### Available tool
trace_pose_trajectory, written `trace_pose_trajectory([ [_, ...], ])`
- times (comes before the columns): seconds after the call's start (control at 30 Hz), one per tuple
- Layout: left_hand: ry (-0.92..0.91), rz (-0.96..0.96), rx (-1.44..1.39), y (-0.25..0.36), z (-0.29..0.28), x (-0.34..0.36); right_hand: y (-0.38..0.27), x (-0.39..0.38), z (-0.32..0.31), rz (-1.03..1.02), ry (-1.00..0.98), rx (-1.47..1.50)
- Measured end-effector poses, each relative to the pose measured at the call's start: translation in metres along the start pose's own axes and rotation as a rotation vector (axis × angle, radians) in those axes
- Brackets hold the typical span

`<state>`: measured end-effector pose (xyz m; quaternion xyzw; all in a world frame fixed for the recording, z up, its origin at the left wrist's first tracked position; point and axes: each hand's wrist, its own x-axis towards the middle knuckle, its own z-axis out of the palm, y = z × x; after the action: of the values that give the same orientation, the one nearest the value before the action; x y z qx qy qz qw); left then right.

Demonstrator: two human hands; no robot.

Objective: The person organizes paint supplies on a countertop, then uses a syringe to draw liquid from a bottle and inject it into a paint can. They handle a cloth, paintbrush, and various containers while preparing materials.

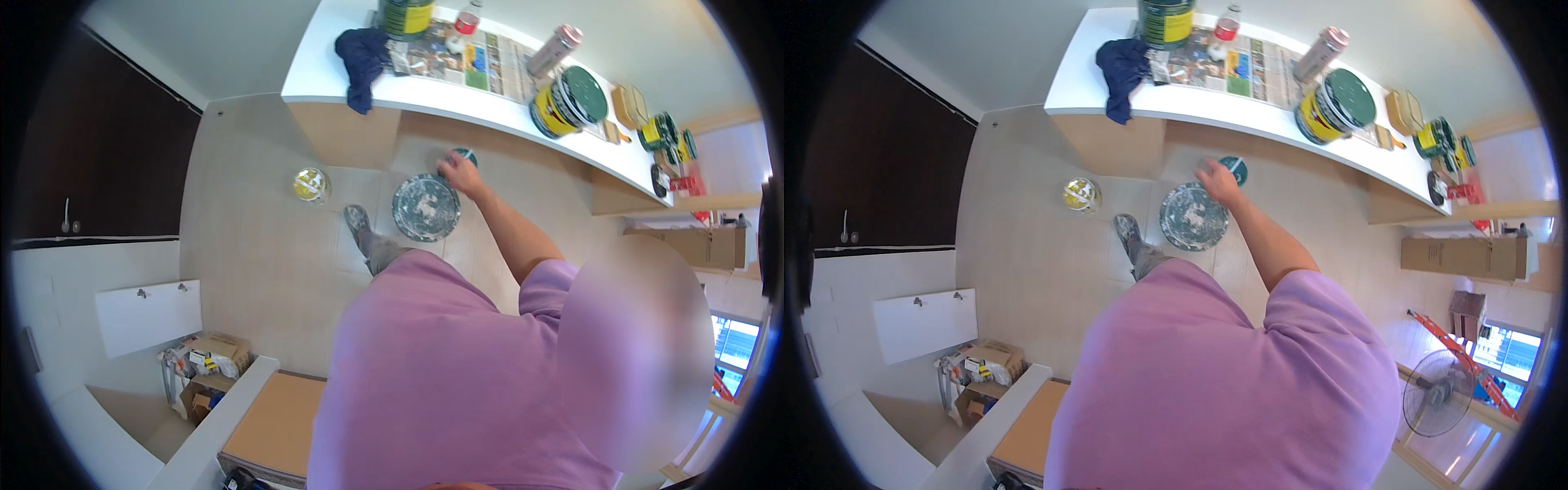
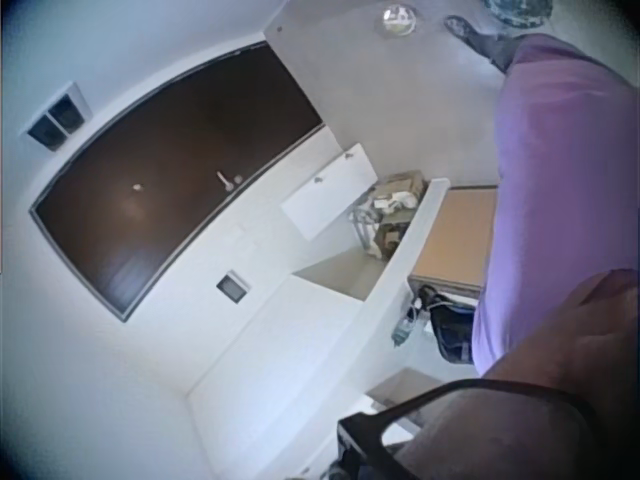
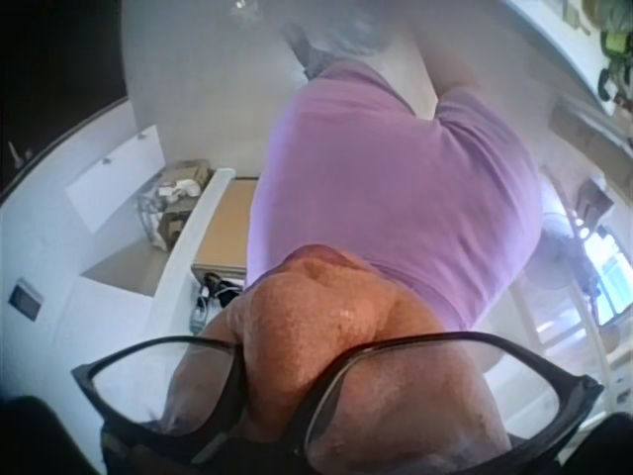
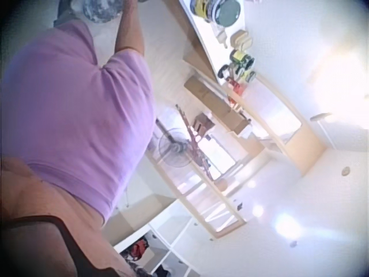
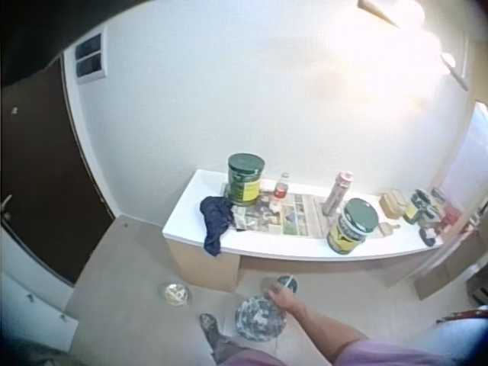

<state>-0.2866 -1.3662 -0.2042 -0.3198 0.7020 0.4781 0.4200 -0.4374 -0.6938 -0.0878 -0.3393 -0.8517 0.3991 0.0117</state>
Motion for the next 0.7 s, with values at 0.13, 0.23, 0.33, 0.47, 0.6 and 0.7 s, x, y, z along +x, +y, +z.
trace_pose_trajectory([
  [0.13, 0.123, 0.020, -0.144, 0.079, -0.042, -0.003, -0.172, 0.106, 0.002, -0.236, 0.193, 0.064],
  [0.23, 0.182, 0.058, -0.204, 0.128, -0.074, 0.006, -0.245, 0.190, 0.012, -0.423, 0.326, -0.058],
  [0.33, 0.223, 0.110, -0.248, 0.156, -0.106, 0.020, -0.285, 0.236, 0.039, -0.237, 0.213, -0.341],
  [0.47, 0.232, 0.217, -0.331, 0.181, -0.152, 0.057, -0.305, 0.290, 0.055, -0.056, 0.096, -0.350],
  [0.6, 0.131, 0.165, -0.192, 0.212, -0.191, 0.113, -0.346, 0.277, 0.021, -0.353, 0.413, -0.132],
  [0.7, 0.000, 0.086, 0.093, 0.240, -0.218, 0.159, -0.359, 0.239, 0.018, -0.422, 0.429, -0.042],
])
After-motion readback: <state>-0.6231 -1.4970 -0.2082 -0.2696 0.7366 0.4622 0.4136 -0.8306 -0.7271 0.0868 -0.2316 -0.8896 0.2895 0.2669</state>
